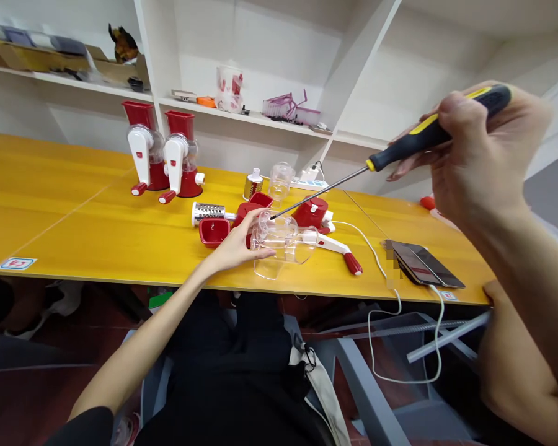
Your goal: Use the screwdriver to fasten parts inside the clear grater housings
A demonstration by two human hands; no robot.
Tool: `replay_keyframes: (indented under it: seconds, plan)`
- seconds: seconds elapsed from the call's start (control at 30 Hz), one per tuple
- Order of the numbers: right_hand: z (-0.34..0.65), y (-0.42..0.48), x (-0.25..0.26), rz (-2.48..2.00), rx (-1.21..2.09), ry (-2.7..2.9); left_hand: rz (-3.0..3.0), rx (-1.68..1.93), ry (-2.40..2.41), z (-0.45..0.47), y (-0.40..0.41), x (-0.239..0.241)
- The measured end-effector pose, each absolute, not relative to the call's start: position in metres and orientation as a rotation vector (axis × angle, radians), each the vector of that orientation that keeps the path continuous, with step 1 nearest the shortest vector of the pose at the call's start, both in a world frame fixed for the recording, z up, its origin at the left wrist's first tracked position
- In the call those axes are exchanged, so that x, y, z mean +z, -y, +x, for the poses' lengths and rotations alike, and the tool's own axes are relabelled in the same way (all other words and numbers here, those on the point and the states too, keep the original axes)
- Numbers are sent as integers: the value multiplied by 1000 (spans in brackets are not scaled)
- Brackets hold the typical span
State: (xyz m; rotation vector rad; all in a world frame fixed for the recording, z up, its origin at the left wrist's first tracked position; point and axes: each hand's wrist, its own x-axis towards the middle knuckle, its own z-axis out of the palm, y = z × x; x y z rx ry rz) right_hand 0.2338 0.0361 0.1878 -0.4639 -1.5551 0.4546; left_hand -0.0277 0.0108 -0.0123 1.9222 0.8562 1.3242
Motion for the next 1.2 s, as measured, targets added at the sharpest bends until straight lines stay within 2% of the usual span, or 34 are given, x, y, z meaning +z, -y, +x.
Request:
replay_keyframes:
  seconds: [0.43,0.7,1.2]
  plan:
    - [184,-81,213,-696,550,1825,1936,1340,-816,-28,-15,-18]
    - [149,-142,200,-1022,693,1806,1930,1339,-845,-28,-17,-20]
    - [158,-144,214,-978,662,1769,1885,1359,-915,-22,-15,-20]
